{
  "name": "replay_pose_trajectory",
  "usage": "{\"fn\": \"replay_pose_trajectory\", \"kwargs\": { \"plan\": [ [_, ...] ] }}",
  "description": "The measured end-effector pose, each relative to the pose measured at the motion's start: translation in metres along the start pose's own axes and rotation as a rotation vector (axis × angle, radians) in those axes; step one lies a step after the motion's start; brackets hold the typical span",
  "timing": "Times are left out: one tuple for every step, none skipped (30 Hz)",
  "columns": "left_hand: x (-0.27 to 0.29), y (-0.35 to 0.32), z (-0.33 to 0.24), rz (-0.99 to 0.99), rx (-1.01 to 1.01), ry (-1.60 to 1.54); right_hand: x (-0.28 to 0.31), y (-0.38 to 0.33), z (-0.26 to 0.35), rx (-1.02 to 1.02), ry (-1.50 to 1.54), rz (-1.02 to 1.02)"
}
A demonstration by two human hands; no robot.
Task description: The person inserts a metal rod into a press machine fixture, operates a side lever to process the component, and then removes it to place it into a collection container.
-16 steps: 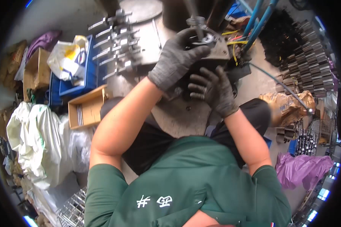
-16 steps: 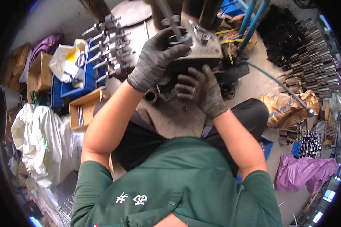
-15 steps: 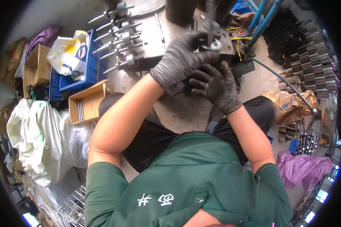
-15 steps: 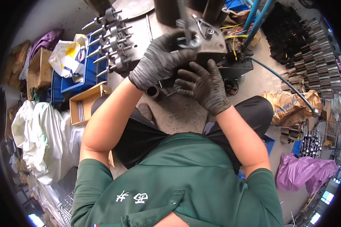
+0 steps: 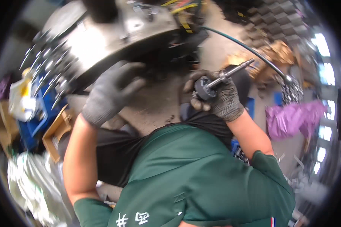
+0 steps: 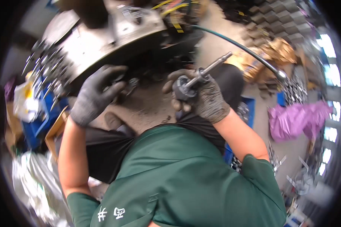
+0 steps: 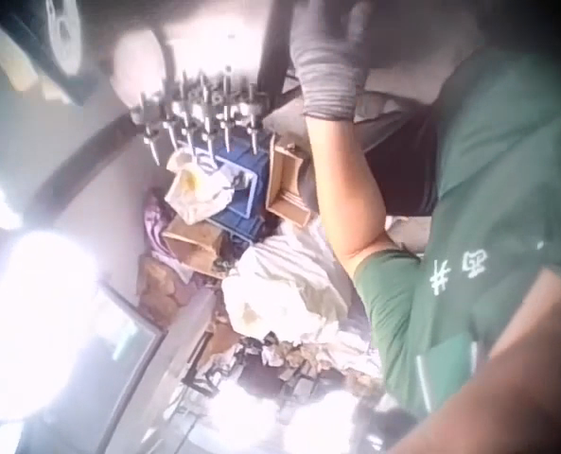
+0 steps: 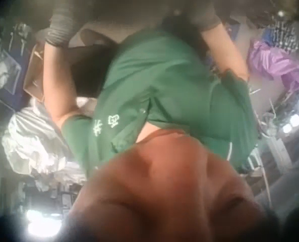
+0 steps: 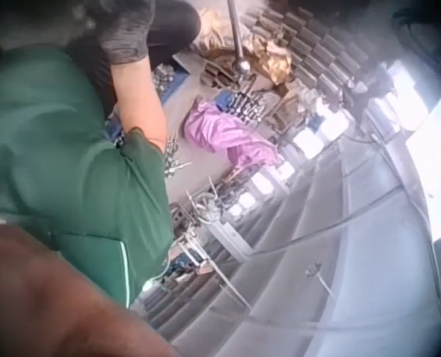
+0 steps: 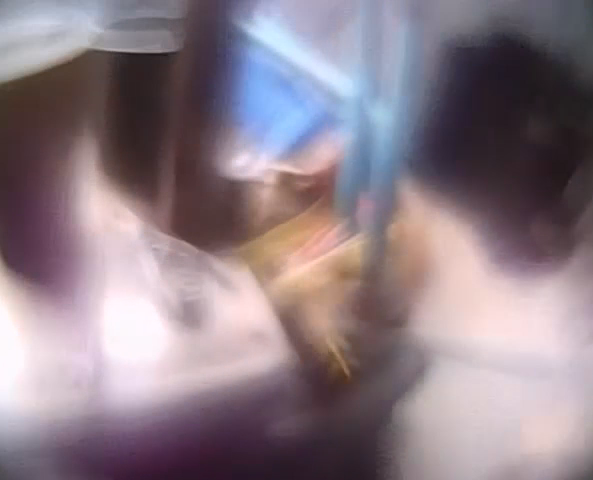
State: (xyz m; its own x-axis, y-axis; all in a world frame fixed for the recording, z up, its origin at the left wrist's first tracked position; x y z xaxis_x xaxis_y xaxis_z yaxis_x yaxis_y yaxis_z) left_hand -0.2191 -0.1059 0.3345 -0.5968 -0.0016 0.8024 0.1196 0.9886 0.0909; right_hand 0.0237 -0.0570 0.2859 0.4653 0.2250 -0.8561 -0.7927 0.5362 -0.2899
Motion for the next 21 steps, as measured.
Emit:
{"fn": "replay_pose_trajectory", "kwargs": {
  "plan": [
    [-0.004, 0.001, -0.012, 0.057, 0.047, -0.065, 0.003, -0.023, 0.016, 0.06, -0.023, -0.017],
    [-0.011, 0.003, -0.023, 0.128, 0.083, -0.136, 0.015, -0.049, 0.03, 0.107, -0.077, -0.079],
    [-0.013, 0.003, -0.034, 0.1, -0.033, -0.039, 0.025, -0.077, 0.045, 0.152, -0.136, -0.143],
    [-0.018, 0.003, -0.043, 0.058, -0.134, 0.055, 0.018, -0.106, 0.064, 0.245, -0.183, -0.23],
    [-0.02, 0.001, -0.058, 0.078, -0.156, 0.02, 0.029, -0.141, 0.082, 0.294, -0.241, -0.339],
    [-0.024, 0.001, -0.069, 0.107, -0.173, -0.007, 0.049, -0.181, 0.099, 0.336, -0.256, -0.47],
    [-0.036, 0.001, -0.082, 0.186, -0.13, -0.102, 0.071, -0.224, 0.113, 0.378, -0.262, -0.6],
    [-0.048, 0.002, -0.089, 0.258, -0.081, -0.186, 0.081, -0.27, 0.131, 0.46, -0.401, -0.757],
    [-0.051, 0.004, -0.101, 0.247, -0.181, -0.099, 0.09, -0.319, 0.145, 0.522, -0.534, -0.935],
    [-0.056, 0.006, -0.106, 0.261, -0.195, -0.091, 0.082, -0.356, 0.156, 0.528, -0.721, -1.168],
    [-0.062, 0.007, -0.111, 0.283, -0.231, -0.023, 0.103, -0.416, 0.168, 0.523, -0.872, -1.243],
    [-0.069, 0.009, -0.114, 0.299, -0.261, 0.048, 0.103, -0.45, 0.174, 0.386, -1.032, -1.325],
    [-0.076, 0.012, -0.114, 0.306, -0.279, 0.138, 0.123, -0.5, 0.177, 0.333, -1.103, -1.404],
    [-0.077, 0.015, -0.117, 0.309, -0.288, 0.135, 0.133, -0.537, 0.181, 0.149, -1.421, -1.515],
    [-0.079, 0.017, -0.122, 0.309, -0.33, 0.192, 0.149, -0.576, 0.18, -0.023, -1.629, -1.581],
    [-0.08, 0.018, -0.126, 0.307, -0.371, 0.251, 0.164, -0.617, 0.177, -0.209, -1.829, -1.641],
    [-0.081, 0.019, -0.127, 0.306, -0.374, 0.25, 0.183, -0.652, 0.172, -0.372, -1.817, -1.694],
    [-0.084, 0.02, -0.125, 0.318, -0.37, 0.253, 0.198, -0.687, 0.165, -0.547, -1.802, -1.733],
    [-0.086, 0.02, -0.123, 0.331, -0.36, 0.262, 0.211, -0.707, 0.156, -0.73, -1.679, -1.77],
    [-0.086, 0.02, -0.122, 0.332, -0.355, 0.266, 0.213, -0.706, 0.15, -0.728, -1.681, -1.763],
    [-0.086, 0.021, -0.122, 0.335, -0.343, 0.27, 0.21, -0.726, 0.139, -0.552, -1.385, -1.987]
  ]
}}
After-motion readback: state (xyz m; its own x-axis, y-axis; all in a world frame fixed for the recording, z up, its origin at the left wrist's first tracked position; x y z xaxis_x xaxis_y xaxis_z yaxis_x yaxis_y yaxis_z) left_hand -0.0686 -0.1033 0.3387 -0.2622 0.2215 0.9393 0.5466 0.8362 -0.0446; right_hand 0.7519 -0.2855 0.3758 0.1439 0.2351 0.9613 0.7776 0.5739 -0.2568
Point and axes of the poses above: each hand's wrist, its own y-axis towards the middle knuckle, its own x-axis out of the back of the hand, z = x × y, the point moved 9 cm from there along y, towards the middle knuckle, and after that the axes turned 13 degrees about y, right-handed, at the moved point
